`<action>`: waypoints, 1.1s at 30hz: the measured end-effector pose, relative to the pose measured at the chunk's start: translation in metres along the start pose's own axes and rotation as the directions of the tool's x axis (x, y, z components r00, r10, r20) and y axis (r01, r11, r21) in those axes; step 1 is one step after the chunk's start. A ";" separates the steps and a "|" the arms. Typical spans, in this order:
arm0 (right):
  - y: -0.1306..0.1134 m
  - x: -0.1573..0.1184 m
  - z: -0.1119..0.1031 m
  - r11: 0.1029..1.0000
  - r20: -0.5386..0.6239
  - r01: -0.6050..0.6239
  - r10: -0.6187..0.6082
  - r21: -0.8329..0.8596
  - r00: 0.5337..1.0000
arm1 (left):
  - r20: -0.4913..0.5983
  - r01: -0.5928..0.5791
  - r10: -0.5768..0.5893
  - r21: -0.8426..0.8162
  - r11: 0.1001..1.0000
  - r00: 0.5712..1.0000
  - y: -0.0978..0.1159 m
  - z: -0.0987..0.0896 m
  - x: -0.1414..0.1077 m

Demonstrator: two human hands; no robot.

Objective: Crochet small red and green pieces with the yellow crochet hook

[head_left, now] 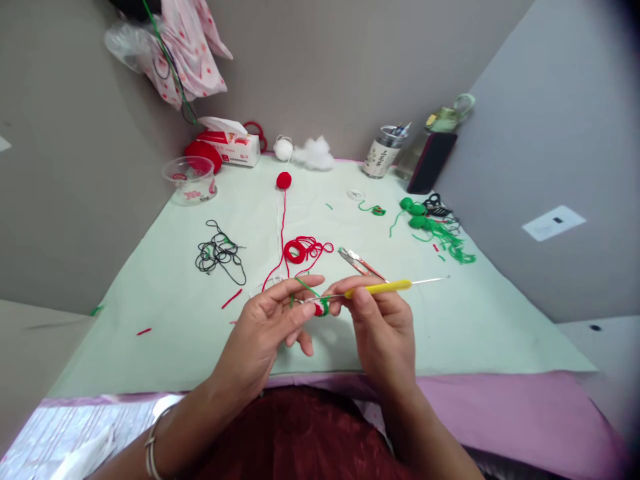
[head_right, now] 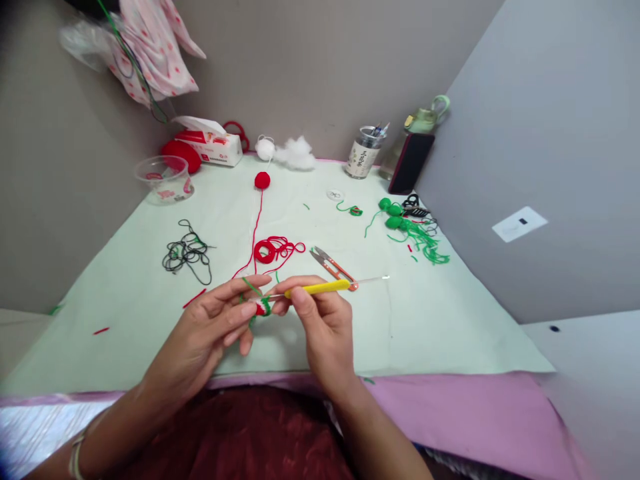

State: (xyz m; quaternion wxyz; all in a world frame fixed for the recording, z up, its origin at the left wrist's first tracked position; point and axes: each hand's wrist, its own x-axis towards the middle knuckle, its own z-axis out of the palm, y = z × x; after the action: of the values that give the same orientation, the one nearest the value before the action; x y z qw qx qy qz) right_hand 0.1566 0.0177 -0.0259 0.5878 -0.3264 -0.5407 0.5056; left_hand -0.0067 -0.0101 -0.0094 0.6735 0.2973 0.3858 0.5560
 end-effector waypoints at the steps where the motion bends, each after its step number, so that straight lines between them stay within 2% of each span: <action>1: 0.000 0.000 -0.001 1.000 0.013 -0.011 0.011 0.025 1.000 | -0.005 -0.001 0.001 0.003 1.000 1.000 0.001 0.000 0.000; 4: -0.004 -0.002 -0.001 0.999 0.021 0.043 -0.042 -0.014 0.999 | -0.025 -0.012 0.013 0.024 1.000 1.000 0.003 0.000 -0.001; 7: -0.008 -0.006 0.001 0.954 0.040 0.193 -0.189 -0.230 0.981 | -0.048 -0.056 0.060 0.077 0.995 0.997 0.003 0.000 -0.001; 9: -0.007 -0.010 0.002 0.856 0.126 0.351 -0.328 -0.380 0.936 | -0.064 -0.091 0.099 0.116 0.989 0.993 0.002 0.000 -0.002; 11: -0.003 -0.013 0.003 0.693 0.255 0.526 -0.463 -0.494 0.849 | -0.068 -0.100 0.107 0.103 0.990 0.992 0.000 0.002 -0.001; 13: 0.002 -0.014 0.003 0.520 0.359 0.628 -0.528 -0.579 0.769 | -0.050 -0.036 0.036 0.001 0.999 0.998 0.000 0.003 0.000; 14: 0.003 -0.014 0.002 0.479 0.367 0.634 -0.539 -0.607 0.758 | -0.027 0.023 -0.025 -0.067 0.998 0.999 0.001 0.003 0.001; 15: 0.003 -0.014 0.002 0.492 0.342 0.616 -0.537 -0.615 0.771 | 0.000 0.086 -0.087 -0.131 0.988 0.996 0.002 0.003 0.002; 17: 0.001 -0.011 0.002 0.656 0.209 0.514 -0.487 -0.552 0.848 | 0.035 0.167 -0.164 -0.217 0.962 0.986 0.006 0.002 0.003; 19: -0.004 -0.007 0.003 0.844 0.064 0.376 -0.382 -0.381 0.922 | 0.035 0.156 -0.153 -0.235 0.959 0.988 0.009 0.001 0.003; 20: -0.006 -0.005 0.004 0.896 0.035 0.329 -0.334 -0.298 0.942 | 0.032 0.136 -0.133 -0.222 0.965 0.991 0.009 0.001 0.003; 22: -0.009 -0.001 0.006 0.931 0.041 0.285 -0.283 -0.226 0.958 | 0.032 0.095 -0.091 -0.170 0.981 0.995 0.008 0.002 0.002; 26: -0.007 -0.002 0.009 0.877 0.098 0.337 -0.323 -0.342 0.941 | -0.019 0.021 -0.023 -0.105 0.994 1.000 0.001 0.007 0.001; 28: -0.004 -0.005 0.008 0.762 0.156 0.430 -0.409 -0.483 0.899 | -0.028 0.026 -0.030 -0.130 0.991 0.999 -0.001 0.008 0.002; 30: -0.003 -0.008 0.006 0.600 0.264 0.539 -0.487 -0.591 0.833 | 0.011 0.096 -0.095 -0.184 0.978 0.995 0.000 0.006 0.003; 31: -0.002 -0.009 0.004 0.558 0.291 0.567 -0.508 -0.606 0.811 | 0.030 0.141 -0.138 -0.211 0.967 0.990 0.001 0.005 0.004; 32: -0.003 -0.008 0.003 0.573 0.276 0.559 -0.508 -0.599 0.816 | 0.044 0.178 -0.172 -0.235 0.956 0.984 0.002 0.003 0.004; 33: -0.003 -0.008 0.003 0.637 0.221 0.522 -0.493 -0.567 0.842 | 0.052 0.201 -0.194 -0.251 0.947 0.980 0.004 0.002 0.005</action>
State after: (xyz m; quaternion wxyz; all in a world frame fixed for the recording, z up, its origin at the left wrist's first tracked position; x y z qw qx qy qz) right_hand 0.1556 0.0091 -0.0248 0.5565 -0.3204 -0.7560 0.1266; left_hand -0.0068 -0.0044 -0.0063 0.7634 0.1753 0.3300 0.5269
